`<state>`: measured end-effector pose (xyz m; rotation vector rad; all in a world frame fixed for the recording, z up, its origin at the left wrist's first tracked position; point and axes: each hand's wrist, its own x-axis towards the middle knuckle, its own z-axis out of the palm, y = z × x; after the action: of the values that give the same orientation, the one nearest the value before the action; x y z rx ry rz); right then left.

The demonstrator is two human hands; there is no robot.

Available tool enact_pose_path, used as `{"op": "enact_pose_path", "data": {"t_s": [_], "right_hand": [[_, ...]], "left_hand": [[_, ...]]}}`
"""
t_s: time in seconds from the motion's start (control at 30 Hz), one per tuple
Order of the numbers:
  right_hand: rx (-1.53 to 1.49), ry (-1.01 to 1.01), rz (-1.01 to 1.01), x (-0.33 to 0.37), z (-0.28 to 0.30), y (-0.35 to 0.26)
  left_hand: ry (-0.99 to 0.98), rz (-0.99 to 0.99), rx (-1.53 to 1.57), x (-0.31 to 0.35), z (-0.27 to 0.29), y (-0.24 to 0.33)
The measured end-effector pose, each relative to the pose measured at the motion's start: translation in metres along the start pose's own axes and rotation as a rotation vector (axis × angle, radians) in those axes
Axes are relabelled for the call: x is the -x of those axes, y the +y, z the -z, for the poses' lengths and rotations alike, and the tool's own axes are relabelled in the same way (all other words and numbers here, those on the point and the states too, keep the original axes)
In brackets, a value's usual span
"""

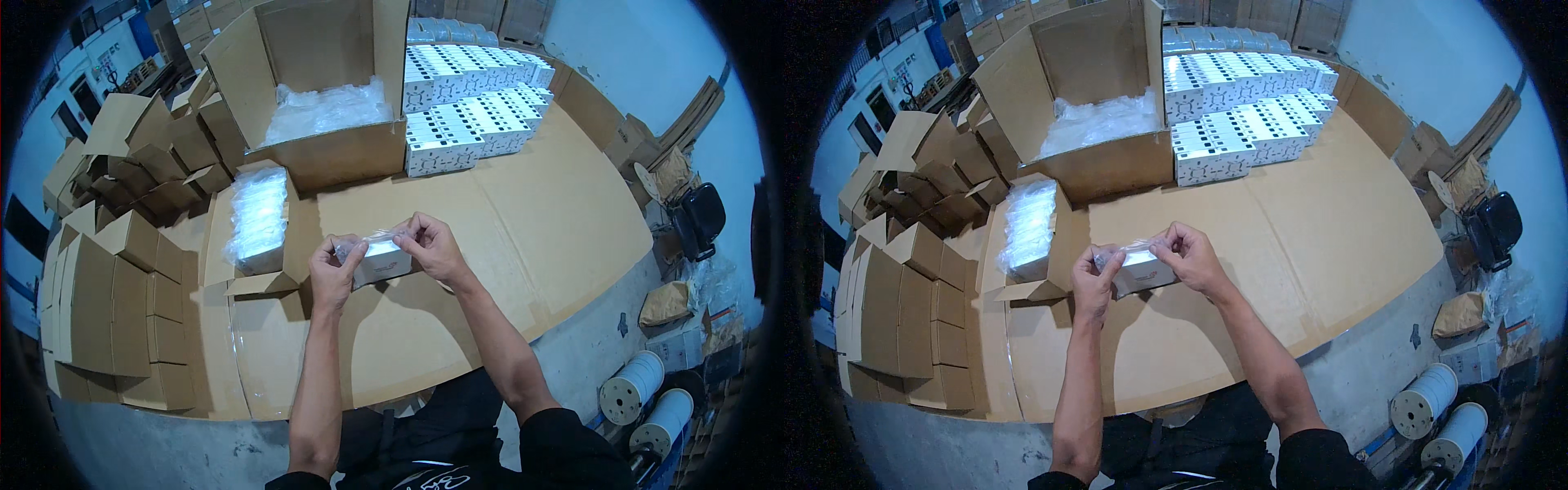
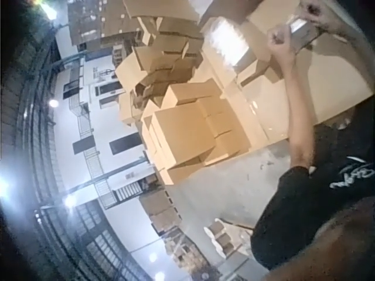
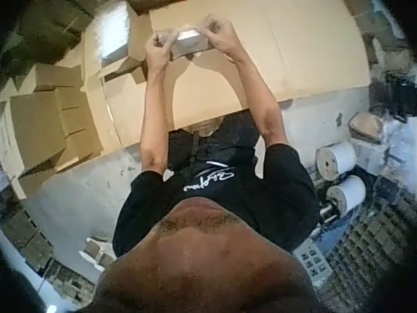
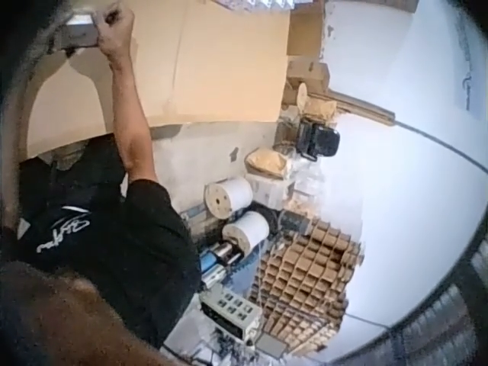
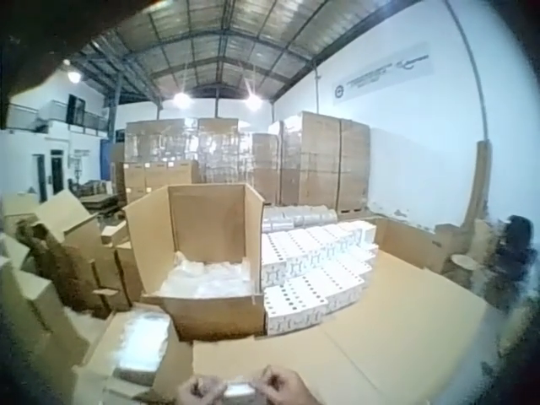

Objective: The recorder is packaging small white boxes into plastic bags and placing them in larger cardboard boxes for shipping.

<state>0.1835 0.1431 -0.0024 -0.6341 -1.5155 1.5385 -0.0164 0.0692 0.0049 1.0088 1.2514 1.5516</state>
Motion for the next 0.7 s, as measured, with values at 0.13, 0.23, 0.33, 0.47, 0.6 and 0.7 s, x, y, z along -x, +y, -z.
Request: {"op": "enact_pose_path", "data": {"t_s": [0.13,0.23,0.33,0.47,0.6,0.7], "right_hand": [[-0.014,0.066,0.09,0.0,-0.016,-0.016],[0.064,0.01,0.086,0.005,-0.014,-0.031],[0.1,-0.025,-0.05,0.01,-0.013,-0.038],[0.116,-0.013,-0.129,0.01,-0.013,-0.042],[0.086,0.027,-0.147,0.011,-0.011,-0.038],[0.081,0.011,-0.165,0.009,-0.006,-0.033]], "left_hand": [[0.037,-0.012,0.215,-0.003,-0.006,-0.015],[0.048,0.011,0.323,-0.004,-0.009,-0.019],[0.053,0.003,0.342,-0.003,-0.01,-0.019],[0.1,-0.079,0.205,0.0,-0.009,-0.013],[0.356,-0.551,-0.292,0.012,-0.023,0.022],[0.098,-0.954,-0.809,0.014,-0.018,0.035]]}}
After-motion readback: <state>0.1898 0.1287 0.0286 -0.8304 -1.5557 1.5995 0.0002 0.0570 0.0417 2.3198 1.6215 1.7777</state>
